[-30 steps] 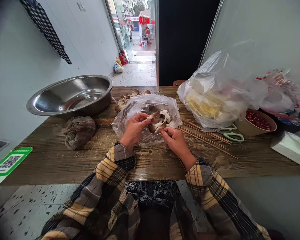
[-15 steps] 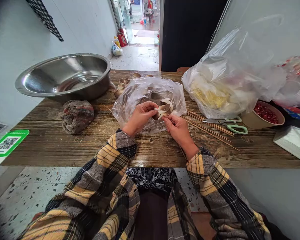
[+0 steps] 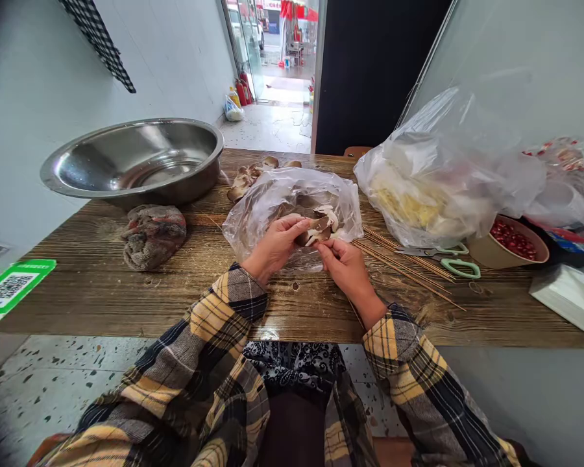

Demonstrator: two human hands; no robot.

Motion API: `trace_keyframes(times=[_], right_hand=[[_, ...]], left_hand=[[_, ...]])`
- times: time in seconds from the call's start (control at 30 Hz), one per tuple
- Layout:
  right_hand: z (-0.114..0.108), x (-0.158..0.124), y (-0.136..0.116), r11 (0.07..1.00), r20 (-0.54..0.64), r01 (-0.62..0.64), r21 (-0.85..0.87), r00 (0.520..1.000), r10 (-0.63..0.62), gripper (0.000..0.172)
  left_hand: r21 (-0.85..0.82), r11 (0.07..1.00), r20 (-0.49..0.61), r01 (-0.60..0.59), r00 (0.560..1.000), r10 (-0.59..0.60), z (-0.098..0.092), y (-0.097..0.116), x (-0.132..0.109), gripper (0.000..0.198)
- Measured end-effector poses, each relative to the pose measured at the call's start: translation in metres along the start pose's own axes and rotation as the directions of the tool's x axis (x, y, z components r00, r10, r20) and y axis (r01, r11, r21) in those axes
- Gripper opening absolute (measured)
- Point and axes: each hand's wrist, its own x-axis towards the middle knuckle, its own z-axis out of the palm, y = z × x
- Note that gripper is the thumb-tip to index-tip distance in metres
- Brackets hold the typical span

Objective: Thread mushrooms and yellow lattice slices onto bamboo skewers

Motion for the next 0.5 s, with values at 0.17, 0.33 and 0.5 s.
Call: trace_keyframes(times=[0.17, 0.33, 0.5], right_hand=[[0.0031, -0.0010, 0.0029, 1.000, -0.026, 0.018, -0.020, 1.000, -0.018, 0.038], [0.0059, -0.0007, 0.0047, 0.995, -0.088, 0.062, -0.082, 0.994, -0.069, 0.032], [0.0062, -0.0001, 0.0037, 0.990, -0.100, 0.083, -0.111, 0.990, -0.094, 0.030]], left_hand=[[-0.021, 1.000, -0.052, -0.008, 0.999, 0.007, 0.0014, 0.0012, -0.0011, 0.028], [-0.055, 0.998, -0.067, 0.019, 0.998, -0.023, 0.0030, -0.0034, 0.0005, 0.032], [-0.043, 0.999, -0.061, 0.026, 0.998, -0.029, 0.0047, -0.0077, -0.0006, 0.034]])
